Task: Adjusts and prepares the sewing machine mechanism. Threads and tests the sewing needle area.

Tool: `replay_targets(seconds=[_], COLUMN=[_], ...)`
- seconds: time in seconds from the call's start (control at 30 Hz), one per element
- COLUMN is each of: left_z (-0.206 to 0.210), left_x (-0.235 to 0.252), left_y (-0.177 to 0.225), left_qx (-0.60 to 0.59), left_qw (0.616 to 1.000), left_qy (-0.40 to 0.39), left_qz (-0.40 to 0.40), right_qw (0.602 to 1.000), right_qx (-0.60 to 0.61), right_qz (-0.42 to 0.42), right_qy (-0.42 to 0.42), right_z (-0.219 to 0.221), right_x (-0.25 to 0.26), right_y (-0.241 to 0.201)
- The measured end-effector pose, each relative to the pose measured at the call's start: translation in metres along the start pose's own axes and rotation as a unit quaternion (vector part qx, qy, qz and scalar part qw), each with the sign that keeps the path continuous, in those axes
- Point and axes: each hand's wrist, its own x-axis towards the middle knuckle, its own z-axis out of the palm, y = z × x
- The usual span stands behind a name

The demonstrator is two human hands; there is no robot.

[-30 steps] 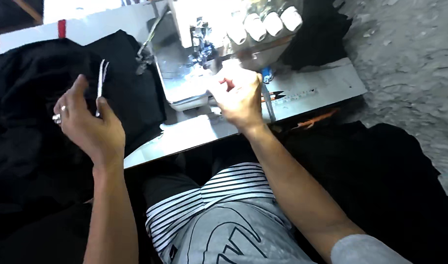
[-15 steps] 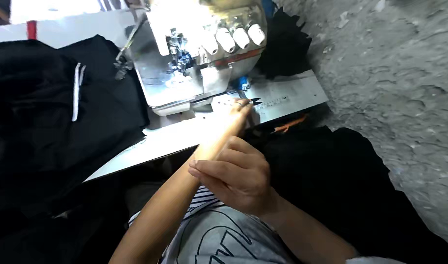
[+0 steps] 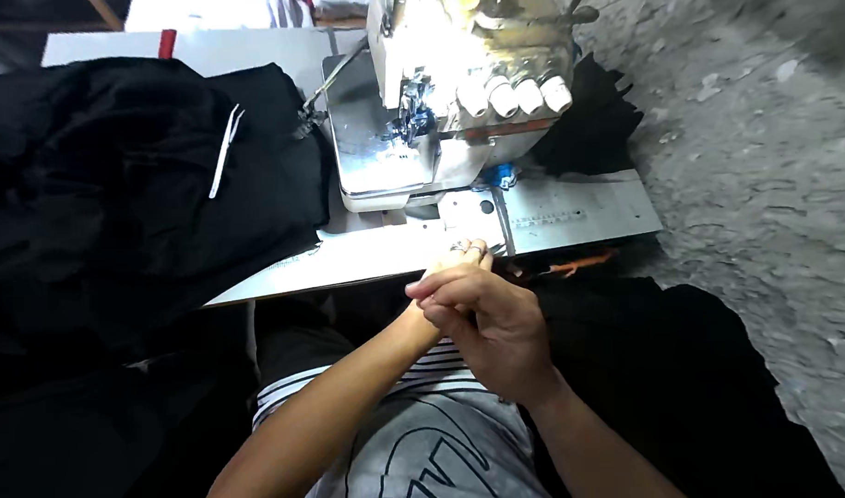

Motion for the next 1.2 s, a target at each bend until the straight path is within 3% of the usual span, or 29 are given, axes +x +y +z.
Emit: replay_targets(seconds=[0.07, 0.1, 0.17, 0.23, 0.27, 0.33, 0.43, 0.53, 0.6, 0.93, 1.2], left_z=[-0.055, -0.085, -0.105, -0.130, -0.143, -0.166, -0.188, -0.192, -0.197, -0.194, -0.178], left_x=[-0.011, -0.016, -0.036, -0.061, -0.070, -0.074, -0.055, -0.037, -0.030, -0.014, -0.014], left_y=[0.009, 0.010, -0.005, -0.021, -0.029, -0.043, -0.055, -0.059, -0.060, -0.062, -0.069], left_qx=[-0.075, -0.141, -0.220, -0.297, -0.323, -0.304, -0.164, -0.044, 0.005, 0.027, 0.004], left_qw=[0.981, 0.963, 0.943, 0.900, 0.886, 0.904, 0.959, 0.980, 0.983, 0.968, 0.983], left_qy=[-0.119, -0.125, -0.035, -0.022, -0.024, -0.036, -0.102, -0.143, -0.155, -0.245, -0.178], left_qz=[-0.135, -0.194, -0.247, -0.318, -0.331, -0.300, -0.208, -0.133, -0.101, -0.042, -0.035], right_qw=[0.982, 0.955, 0.880, 0.822, 0.805, 0.793, 0.828, 0.894, 0.912, 0.916, 0.918], right_qx=[0.149, 0.232, 0.376, 0.444, 0.451, 0.439, 0.365, 0.233, 0.187, 0.170, 0.166], right_qz=[0.107, 0.166, 0.264, 0.327, 0.354, 0.396, 0.412, 0.377, 0.364, 0.363, 0.360], right_qy=[0.050, 0.081, 0.120, 0.145, 0.150, 0.147, 0.106, 0.056, 0.030, -0.013, 0.025], right_z=[0.001, -0.001, -0.010, -0.017, -0.017, -0.013, -0.003, -0.001, -0.004, -0.007, -0.008], right_x=[-0.005, -0.007, -0.010, -0.014, -0.016, -0.018, -0.013, -0.005, -0.001, 0.002, 0.006], right_y=[0.004, 0.006, 0.011, 0.019, 0.026, 0.043, 0.063, 0.070, 0.071, 0.069, 0.074])
